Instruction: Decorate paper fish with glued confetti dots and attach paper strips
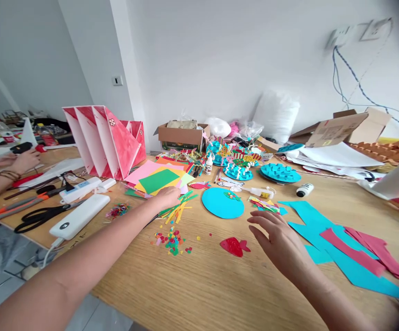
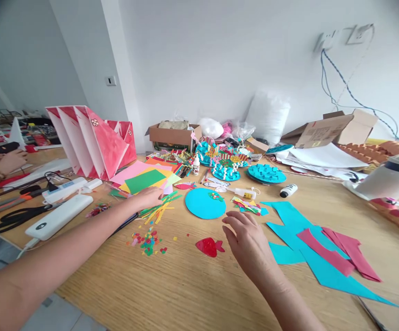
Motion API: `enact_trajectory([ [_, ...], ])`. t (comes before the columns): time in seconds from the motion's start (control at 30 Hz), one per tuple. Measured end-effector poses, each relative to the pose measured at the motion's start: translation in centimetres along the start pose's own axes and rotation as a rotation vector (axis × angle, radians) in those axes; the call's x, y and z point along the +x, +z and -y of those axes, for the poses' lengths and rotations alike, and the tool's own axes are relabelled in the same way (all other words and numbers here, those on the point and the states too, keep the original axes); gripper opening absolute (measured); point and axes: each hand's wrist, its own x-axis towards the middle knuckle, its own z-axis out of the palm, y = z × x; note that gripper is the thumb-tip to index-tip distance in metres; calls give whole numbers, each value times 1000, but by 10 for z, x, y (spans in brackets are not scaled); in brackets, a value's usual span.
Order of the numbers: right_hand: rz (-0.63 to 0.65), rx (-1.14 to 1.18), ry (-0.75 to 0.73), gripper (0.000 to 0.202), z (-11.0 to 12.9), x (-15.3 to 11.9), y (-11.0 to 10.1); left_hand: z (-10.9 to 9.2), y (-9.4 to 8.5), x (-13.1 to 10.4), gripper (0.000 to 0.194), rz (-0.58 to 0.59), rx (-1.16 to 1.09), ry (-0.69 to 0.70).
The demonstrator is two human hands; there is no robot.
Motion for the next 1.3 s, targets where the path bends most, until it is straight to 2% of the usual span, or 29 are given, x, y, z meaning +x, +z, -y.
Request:
enact_trajectory([
  [0.23,-18,33,45,20,-8,-10,12,-1,4,6,12,12,-31,-62],
  [0.43,-4,38,74,20,-10,-13,11,11,5,15,11,-19,-133,-48],
  [0.67,4,42,94,21,-16,-12,14,26,-12,22,1,-146,-327,-43],
  [0.87,48,29,125,22,-20,-12,16,27,-22,12,12,-208,-539,-54],
  [1.3,161,4,206,26,-19,-12,16,34,-12,9,5,-108,-632,-110],
])
